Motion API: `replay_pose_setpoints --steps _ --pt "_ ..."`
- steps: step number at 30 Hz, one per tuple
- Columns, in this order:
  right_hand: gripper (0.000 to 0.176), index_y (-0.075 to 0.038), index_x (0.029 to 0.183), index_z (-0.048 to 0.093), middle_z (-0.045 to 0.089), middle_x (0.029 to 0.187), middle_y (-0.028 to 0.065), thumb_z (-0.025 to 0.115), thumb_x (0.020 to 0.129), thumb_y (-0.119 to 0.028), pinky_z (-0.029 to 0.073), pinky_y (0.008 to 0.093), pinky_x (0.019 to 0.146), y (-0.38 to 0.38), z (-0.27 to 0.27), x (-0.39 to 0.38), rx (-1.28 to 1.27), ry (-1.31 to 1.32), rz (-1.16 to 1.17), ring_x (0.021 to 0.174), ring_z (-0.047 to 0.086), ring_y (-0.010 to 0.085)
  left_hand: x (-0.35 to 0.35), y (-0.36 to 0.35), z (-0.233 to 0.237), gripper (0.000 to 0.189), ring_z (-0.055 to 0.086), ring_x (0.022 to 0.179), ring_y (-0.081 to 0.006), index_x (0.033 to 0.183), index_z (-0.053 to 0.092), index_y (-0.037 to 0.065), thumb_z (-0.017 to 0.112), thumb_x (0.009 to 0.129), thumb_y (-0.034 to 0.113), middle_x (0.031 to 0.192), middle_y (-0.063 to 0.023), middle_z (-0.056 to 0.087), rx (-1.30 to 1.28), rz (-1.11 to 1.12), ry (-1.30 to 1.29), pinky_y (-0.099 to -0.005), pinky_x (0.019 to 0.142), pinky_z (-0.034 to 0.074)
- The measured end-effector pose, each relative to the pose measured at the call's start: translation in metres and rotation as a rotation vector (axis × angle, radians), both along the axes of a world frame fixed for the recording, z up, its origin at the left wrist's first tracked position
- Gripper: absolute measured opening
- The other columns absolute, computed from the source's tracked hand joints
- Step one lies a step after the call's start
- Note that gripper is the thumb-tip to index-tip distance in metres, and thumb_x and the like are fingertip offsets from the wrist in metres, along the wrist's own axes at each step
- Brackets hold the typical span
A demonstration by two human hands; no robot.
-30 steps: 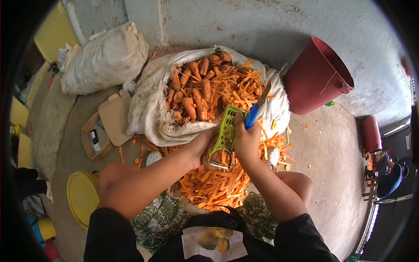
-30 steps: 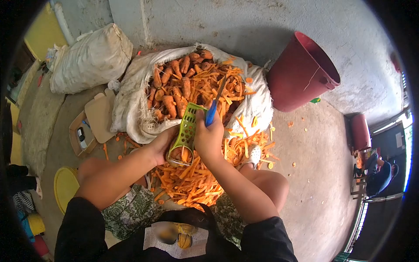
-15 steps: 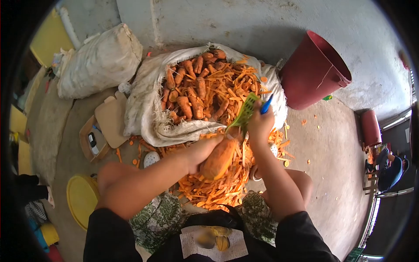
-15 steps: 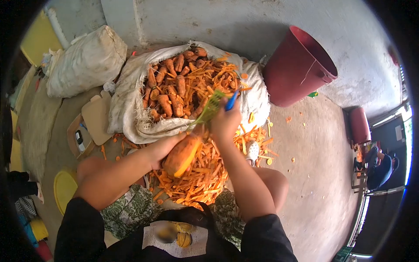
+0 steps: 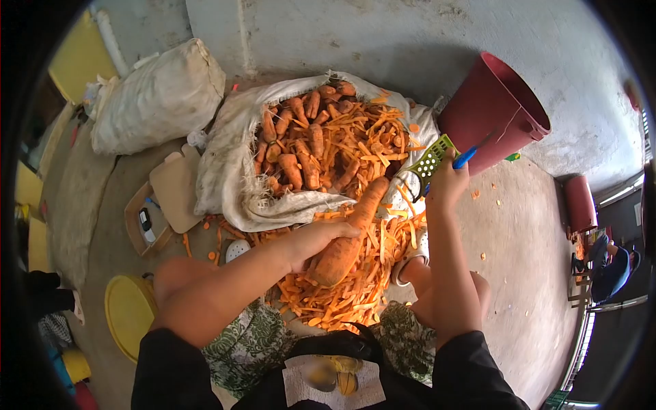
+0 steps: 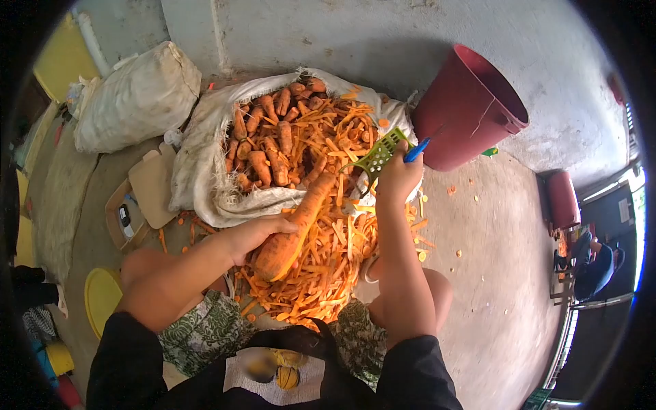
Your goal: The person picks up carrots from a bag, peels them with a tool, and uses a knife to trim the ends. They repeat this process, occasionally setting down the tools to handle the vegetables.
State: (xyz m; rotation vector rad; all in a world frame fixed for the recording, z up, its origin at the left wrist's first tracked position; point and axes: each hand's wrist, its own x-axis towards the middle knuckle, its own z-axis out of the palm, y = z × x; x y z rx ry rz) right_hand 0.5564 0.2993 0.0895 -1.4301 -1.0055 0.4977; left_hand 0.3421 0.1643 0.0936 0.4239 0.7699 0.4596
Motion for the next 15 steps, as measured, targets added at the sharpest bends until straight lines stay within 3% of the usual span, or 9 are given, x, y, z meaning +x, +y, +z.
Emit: replay_pose_setpoints --steps 2,5,6,10,12,15 --pt "0.023 -0.003 0.074 0.047 0.041 0.057 -0.0026 0.049 0.090 -0.020 0.030 0.0238 0.047 -0.016 0.013 -0.020 0.036 0.075 0.114 0.050 0.033 0.0061 0.001 0.003 0.000 0.039 0.061 0.075 -0.0219 0.110 0.044 -0.002 0.057 0.081 0.020 0.093 -0.0138 0.057 0.148 0.095 0.262 -0.0337 0.069 0.052" --pt "0.025 -0.007 0.068 0.046 0.037 0.055 -0.0062 0.051 0.089 -0.019 0.024 0.0218 0.043 -0.021 0.011 -0.031 0.085 0.142 0.203 0.048 0.030 0.0028 0.001 0.007 0.007 0.042 0.060 0.079 -0.0217 0.111 0.042 -0.002 0.061 0.077 0.014 0.094 -0.0142 0.055 0.312 0.081 0.391 -0.0328 0.070 0.051" --pt "0.023 -0.005 0.073 0.047 0.039 0.057 -0.0050 0.050 0.089 -0.021 0.028 0.0228 0.044 -0.025 0.012 -0.034 0.057 0.128 0.244 0.049 0.033 0.0041 0.004 0.005 0.006 0.037 0.060 0.079 -0.0196 0.109 0.044 0.000 0.056 0.082 0.022 0.090 -0.0113 0.056 0.346 0.133 0.463 -0.0320 0.069 0.050" --pt "0.019 -0.004 0.081 0.056 0.042 0.056 -0.0057 0.052 0.088 -0.022 0.032 0.0196 0.044 -0.042 0.016 -0.053 -0.029 0.308 0.385 0.047 0.037 0.0028 -0.002 0.012 -0.007 0.033 0.060 0.075 -0.0177 0.105 0.047 0.003 0.046 0.088 0.031 0.089 -0.0094 0.057 0.176 0.171 0.287 -0.0325 0.069 0.051" --pt "0.022 -0.005 0.079 0.054 0.044 0.059 -0.0050 0.053 0.088 -0.024 0.032 0.0204 0.044 -0.057 0.018 -0.066 -0.137 0.306 0.441 0.048 0.038 0.0037 -0.002 0.014 -0.023 0.034 0.060 0.073 -0.0158 0.101 0.049 0.005 0.037 0.091 0.035 0.089 -0.0079 0.059 0.163 0.233 0.152 -0.0320 0.068 0.052" --pt "0.019 -0.005 0.077 0.048 0.043 0.056 -0.0033 0.050 0.089 -0.019 0.030 0.0230 0.041 -0.076 0.018 -0.082 -0.173 0.286 0.554 0.047 0.037 0.0049 0.007 0.012 0.000 0.031 0.060 0.071 -0.0166 0.101 0.050 0.005 0.035 0.092 0.031 0.090 -0.0085 0.059 0.062 0.383 0.068 -0.0312 0.069 0.052"
